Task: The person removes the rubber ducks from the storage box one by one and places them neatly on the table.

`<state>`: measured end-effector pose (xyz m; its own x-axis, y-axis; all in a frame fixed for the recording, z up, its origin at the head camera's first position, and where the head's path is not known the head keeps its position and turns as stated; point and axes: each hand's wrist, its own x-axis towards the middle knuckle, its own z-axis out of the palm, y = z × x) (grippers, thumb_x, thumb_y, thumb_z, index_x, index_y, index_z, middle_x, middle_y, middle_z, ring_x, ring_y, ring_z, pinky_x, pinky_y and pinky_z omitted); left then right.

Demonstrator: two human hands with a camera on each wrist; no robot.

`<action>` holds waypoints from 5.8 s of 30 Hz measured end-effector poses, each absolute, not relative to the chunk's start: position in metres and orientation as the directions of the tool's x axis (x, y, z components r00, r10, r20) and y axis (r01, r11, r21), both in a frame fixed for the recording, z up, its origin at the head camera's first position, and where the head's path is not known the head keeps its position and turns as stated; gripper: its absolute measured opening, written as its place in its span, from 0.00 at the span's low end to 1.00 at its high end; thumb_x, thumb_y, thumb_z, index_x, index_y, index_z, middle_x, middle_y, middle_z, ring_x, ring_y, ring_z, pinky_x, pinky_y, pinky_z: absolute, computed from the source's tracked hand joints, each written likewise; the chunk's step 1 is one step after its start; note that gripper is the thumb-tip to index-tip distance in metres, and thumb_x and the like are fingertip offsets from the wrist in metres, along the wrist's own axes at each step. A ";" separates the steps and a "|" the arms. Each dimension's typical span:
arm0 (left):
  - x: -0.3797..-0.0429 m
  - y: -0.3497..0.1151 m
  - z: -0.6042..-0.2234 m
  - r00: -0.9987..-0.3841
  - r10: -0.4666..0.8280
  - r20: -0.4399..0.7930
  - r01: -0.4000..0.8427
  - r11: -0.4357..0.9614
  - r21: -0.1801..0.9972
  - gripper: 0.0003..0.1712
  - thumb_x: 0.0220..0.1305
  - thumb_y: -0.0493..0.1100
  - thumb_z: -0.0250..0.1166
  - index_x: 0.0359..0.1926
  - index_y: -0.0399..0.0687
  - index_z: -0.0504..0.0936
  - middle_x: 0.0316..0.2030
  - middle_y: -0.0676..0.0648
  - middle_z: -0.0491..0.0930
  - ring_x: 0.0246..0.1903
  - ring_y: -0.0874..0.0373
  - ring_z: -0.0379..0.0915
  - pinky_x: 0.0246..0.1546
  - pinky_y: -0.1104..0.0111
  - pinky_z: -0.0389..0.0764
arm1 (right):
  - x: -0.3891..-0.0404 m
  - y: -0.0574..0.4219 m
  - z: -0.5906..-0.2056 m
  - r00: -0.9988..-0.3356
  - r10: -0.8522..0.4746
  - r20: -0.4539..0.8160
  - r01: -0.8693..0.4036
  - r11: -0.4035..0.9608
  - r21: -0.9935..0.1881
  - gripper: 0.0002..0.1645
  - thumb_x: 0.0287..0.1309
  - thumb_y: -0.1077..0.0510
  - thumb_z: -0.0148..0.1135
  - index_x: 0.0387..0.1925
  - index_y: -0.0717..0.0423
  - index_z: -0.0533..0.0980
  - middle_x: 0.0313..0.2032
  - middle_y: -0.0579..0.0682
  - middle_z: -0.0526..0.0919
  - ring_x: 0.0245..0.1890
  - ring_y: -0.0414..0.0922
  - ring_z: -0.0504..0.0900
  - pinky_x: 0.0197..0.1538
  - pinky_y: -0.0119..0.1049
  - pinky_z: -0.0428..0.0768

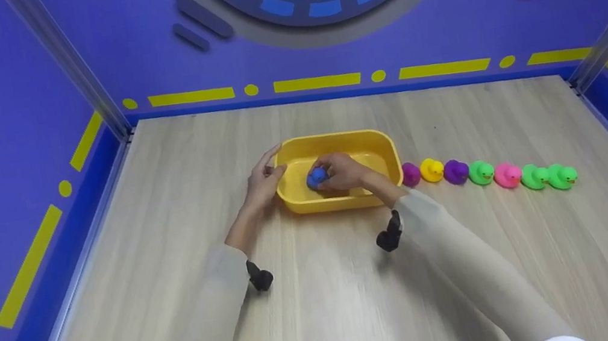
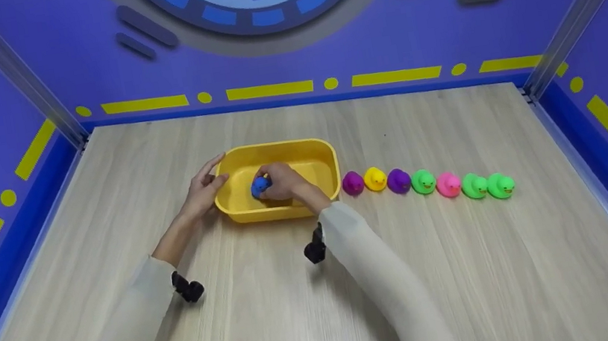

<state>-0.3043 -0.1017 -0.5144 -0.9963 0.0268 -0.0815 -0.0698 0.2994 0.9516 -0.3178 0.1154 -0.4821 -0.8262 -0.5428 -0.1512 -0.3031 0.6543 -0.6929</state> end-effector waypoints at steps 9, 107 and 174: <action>-0.306 -0.099 -0.514 -0.993 0.028 -0.113 -0.100 0.289 0.952 0.30 0.77 0.44 0.58 0.75 0.67 0.67 0.41 0.48 0.72 0.40 0.55 0.70 0.33 0.75 0.73 | -0.312 0.130 -0.475 -0.869 -0.481 -0.116 -0.255 0.635 -0.729 0.18 0.67 0.64 0.65 0.57 0.64 0.78 0.54 0.60 0.82 0.53 0.55 0.79 0.65 0.50 0.78; -0.302 -0.102 -0.512 -0.997 0.044 -0.057 -0.042 0.297 0.954 0.30 0.77 0.43 0.56 0.76 0.63 0.66 0.43 0.44 0.74 0.39 0.54 0.71 0.33 0.75 0.74 | -0.246 0.370 -0.446 -0.953 -0.098 0.288 -0.277 0.668 -0.690 0.27 0.70 0.57 0.63 0.65 0.65 0.72 0.60 0.67 0.78 0.56 0.62 0.78 0.48 0.06 0.68; -0.296 -0.102 -0.511 -0.997 0.055 -0.057 -0.042 0.239 0.970 0.30 0.77 0.43 0.56 0.77 0.60 0.65 0.37 0.48 0.70 0.32 0.57 0.68 0.30 0.74 0.71 | -0.193 0.531 -0.489 -0.959 0.284 0.006 0.215 0.742 -0.635 0.29 0.75 0.63 0.47 0.72 0.71 0.60 0.69 0.78 0.62 0.68 0.74 0.64 0.58 0.31 0.77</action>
<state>-0.2965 -0.1022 -0.5113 -0.9968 0.0555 -0.0570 -0.0422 0.2392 0.9700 -0.1933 0.5311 -0.4894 -0.9589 0.2835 0.0060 0.2154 0.7419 -0.6349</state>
